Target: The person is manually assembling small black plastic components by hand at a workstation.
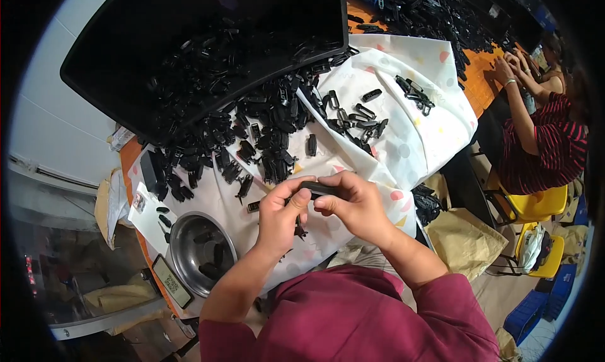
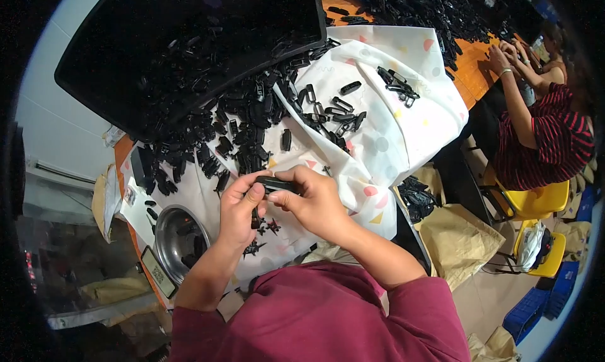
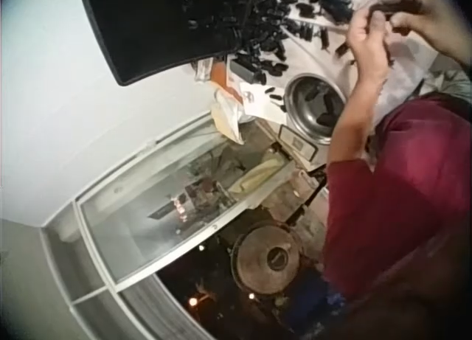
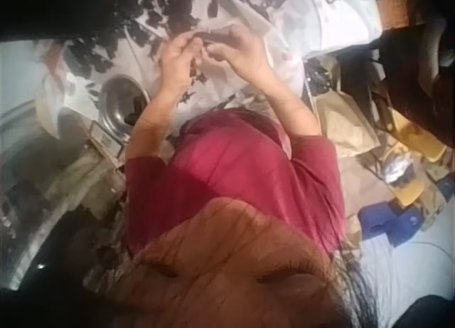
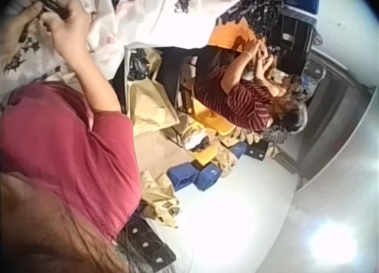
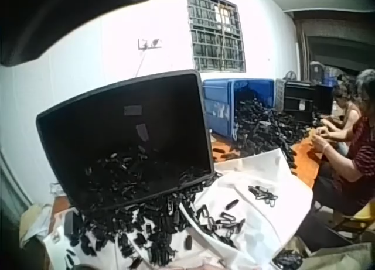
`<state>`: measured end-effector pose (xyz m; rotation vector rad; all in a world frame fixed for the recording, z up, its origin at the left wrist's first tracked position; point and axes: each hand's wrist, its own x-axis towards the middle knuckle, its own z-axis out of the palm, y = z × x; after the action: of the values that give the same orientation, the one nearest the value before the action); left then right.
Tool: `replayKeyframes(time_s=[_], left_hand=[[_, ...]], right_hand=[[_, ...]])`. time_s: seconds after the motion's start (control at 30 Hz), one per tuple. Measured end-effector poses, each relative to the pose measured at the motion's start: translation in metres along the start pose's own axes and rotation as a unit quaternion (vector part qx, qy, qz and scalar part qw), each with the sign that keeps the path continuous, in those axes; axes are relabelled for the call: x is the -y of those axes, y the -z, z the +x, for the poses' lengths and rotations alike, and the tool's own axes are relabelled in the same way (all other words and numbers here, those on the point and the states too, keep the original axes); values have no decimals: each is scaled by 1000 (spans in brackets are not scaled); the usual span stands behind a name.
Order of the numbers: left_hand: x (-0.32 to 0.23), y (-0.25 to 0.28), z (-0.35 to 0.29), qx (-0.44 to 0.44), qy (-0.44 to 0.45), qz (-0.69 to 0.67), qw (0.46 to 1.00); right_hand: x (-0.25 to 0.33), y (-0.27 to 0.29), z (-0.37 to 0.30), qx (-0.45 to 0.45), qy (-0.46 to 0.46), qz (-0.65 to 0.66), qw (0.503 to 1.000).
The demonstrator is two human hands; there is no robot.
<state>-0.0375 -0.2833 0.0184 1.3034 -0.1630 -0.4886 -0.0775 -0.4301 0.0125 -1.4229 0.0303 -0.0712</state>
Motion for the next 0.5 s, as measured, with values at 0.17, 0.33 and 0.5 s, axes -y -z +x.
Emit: replayKeyframes(time_s=[0.17, 0.33, 0.5], left_hand=[[0, 13, 1, -15, 0, 25, 1000], [8, 17, 7, -82, -39, -95, 991], [6, 18, 8, -60, -53, -124, 989]], right_hand=[[-2, -4, 8, 21, 69, -182, 981], [0, -12, 32, 72, -33, 8, 997], [0, -10, 34, 72, -56, 77, 993]])
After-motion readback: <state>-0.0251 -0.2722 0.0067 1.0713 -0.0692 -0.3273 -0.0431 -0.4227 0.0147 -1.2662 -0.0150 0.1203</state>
